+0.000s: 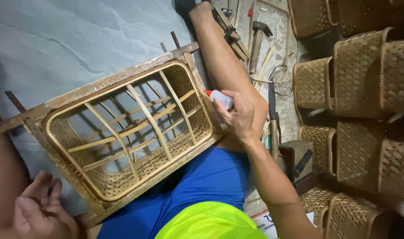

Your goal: The person sits on the floor with a rectangular bamboo basket frame on their lap and weaves thin bamboo strips across it, pressing and threading the strips into the frame. They use a hammer to tap strips into place, apply glue from a squeeze bottle to the joints, and reposition the basket to weave additional strips.

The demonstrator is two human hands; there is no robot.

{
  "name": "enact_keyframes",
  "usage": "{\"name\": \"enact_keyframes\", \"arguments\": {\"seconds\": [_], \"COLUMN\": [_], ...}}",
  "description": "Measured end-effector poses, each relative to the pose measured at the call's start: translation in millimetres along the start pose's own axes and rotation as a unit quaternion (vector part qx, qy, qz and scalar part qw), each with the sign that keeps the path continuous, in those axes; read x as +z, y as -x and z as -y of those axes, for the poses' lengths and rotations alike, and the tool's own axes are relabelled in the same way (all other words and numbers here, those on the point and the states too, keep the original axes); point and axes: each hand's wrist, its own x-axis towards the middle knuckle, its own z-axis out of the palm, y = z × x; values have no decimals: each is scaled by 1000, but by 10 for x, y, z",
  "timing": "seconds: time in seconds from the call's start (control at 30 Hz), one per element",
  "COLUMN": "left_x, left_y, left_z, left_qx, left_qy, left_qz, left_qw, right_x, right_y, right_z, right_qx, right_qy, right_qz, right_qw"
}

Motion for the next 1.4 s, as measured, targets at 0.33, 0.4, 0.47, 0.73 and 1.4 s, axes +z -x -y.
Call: {"name": "enact_keyframes", "arguments": {"seconds": [0.33,0.4,0.47,0.73,1.4], "left_x": [59,56,39,-64,-239], "left_y": [8,10,12,45,67], "left_z": [-61,-52,-31,80,199], "left_qx": [-2,-1,-6,25,9], "left_qy": [-14,-1,29,-33,19], "left_qz": [-4,-4,1,10,23], "left_qw": [1000,1000,1000,999,1000], "right_x": [-195,-211,-228,-310,-570], "right_y": [213,230,249,350,598], "right_z": [2,3,6,18,125], "right_qx": [-16,-8,-19,-19,27], "right_qy": [18,13,24,28,56], "right_qz": [27,32,28,39,46], "right_qw": [999,999,999,999,997]}}
